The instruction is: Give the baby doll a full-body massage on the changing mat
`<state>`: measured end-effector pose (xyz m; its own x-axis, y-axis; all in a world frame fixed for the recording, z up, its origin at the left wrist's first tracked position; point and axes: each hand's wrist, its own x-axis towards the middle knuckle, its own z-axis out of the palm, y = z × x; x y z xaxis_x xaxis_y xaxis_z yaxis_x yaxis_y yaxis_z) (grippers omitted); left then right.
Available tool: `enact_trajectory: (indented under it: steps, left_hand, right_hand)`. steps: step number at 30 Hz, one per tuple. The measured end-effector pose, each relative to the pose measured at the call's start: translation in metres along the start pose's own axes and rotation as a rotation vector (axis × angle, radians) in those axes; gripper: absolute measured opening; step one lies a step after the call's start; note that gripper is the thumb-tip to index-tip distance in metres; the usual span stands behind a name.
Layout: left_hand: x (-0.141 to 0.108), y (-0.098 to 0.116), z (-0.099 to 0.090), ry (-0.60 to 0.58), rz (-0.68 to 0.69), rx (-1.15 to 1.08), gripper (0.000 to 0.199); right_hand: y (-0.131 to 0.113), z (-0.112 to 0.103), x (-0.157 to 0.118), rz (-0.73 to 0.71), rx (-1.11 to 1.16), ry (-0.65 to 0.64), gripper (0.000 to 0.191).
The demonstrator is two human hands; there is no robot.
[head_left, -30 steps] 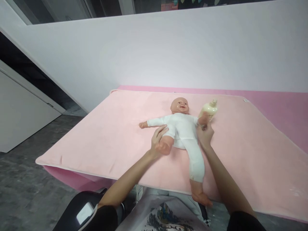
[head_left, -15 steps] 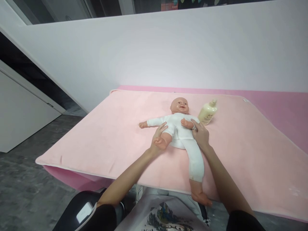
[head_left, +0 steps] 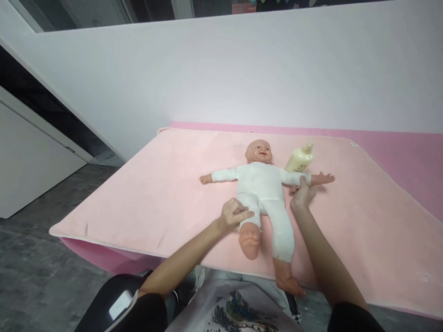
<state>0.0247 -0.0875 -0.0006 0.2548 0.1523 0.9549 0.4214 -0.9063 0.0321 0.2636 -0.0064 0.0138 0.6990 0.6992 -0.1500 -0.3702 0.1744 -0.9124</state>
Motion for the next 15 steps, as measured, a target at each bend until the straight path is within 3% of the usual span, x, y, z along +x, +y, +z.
enact_trajectory:
  steps: [3, 5, 8, 12, 13, 15]
  left_hand:
    - [-0.002, 0.004, 0.002, -0.117, 0.139, -0.003, 0.025]
    - [-0.001, 0.007, 0.003, -0.205, 0.256, 0.029, 0.018]
    - [0.003, 0.009, 0.003, -0.245, 0.356, 0.057, 0.011]
    - [0.005, 0.004, -0.001, -0.188, 0.336, 0.072, 0.008]
    - [0.005, 0.001, -0.002, -0.161, 0.322, 0.082, 0.011]
    - [0.004, -0.005, -0.006, -0.099, 0.281, 0.109, 0.017]
  right_hand:
    - [-0.007, -0.001, 0.006, 0.263, 0.115, 0.071, 0.017]
    - [-0.012, -0.001, 0.008, 0.31, 0.167, 0.069, 0.02]
    - [-0.014, 0.0, 0.007, 0.302, 0.188, 0.074, 0.021]
    - [-0.012, 0.0, 0.004, 0.278, 0.134, 0.102, 0.013]
    - [-0.01, 0.0, 0.003, 0.218, 0.096, 0.106, 0.009]
    - [-0.008, -0.002, -0.001, 0.043, -0.003, 0.066, 0.027]
